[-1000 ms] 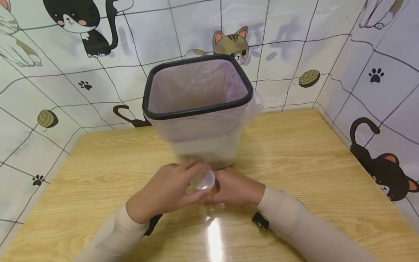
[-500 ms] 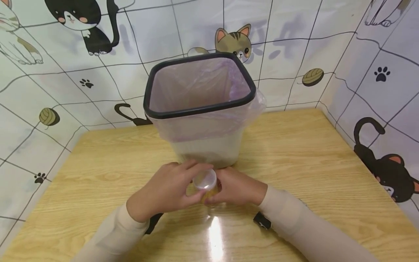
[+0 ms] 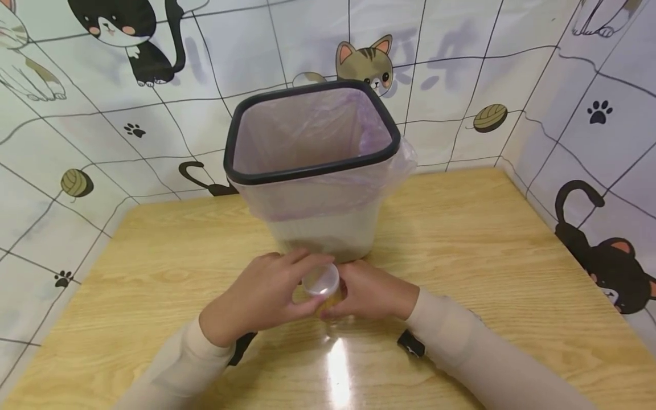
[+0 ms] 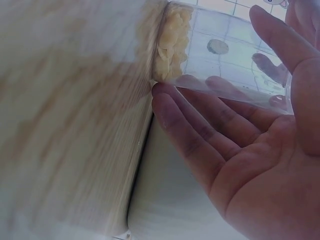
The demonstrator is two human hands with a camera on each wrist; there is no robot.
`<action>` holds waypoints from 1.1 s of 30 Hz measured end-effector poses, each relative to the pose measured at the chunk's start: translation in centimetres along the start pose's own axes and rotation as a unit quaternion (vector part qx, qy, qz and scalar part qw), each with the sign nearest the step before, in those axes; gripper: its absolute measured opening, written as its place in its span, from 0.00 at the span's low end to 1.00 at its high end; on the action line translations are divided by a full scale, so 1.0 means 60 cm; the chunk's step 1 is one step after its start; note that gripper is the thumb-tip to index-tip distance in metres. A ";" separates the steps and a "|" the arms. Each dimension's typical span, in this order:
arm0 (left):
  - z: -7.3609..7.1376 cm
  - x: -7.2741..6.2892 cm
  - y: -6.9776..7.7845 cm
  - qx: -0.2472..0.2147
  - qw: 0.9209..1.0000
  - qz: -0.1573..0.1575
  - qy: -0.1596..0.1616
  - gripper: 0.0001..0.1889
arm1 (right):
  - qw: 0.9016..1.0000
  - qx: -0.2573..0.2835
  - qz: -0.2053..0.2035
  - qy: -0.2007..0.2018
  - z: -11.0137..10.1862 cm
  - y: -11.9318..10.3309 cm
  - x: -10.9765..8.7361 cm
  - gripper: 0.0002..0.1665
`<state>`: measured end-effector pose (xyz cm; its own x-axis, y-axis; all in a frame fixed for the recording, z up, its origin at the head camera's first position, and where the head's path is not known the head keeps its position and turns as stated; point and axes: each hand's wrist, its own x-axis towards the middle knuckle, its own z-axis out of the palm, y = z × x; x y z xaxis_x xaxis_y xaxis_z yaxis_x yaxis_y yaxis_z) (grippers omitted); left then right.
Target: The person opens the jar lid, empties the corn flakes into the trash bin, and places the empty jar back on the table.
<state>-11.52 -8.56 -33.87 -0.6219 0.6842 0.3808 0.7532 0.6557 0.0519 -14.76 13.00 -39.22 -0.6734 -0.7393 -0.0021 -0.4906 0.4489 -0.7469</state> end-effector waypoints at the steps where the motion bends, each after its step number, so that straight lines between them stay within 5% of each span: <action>1: -0.001 0.001 0.000 0.001 1.000 0.001 0.001 0.25 | 1.000 -0.001 -0.001 0.000 -0.001 -0.001 0.000 0.23; 26: 0.004 0.001 -0.001 0.001 1.000 -0.001 0.003 0.28 | 1.000 -0.001 0.010 -0.012 -0.004 -0.001 0.000 0.25; 33: 0.012 0.004 0.004 0.011 1.000 0.014 0.025 0.28 | 1.000 0.011 0.007 -0.013 -0.004 -0.002 -0.001 0.24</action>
<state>-11.64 -8.02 -34.43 -0.5885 0.6863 0.4274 0.7651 0.6437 0.0199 -14.82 13.10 -38.99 -0.6655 -0.7459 -0.0286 -0.4692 0.4479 -0.7611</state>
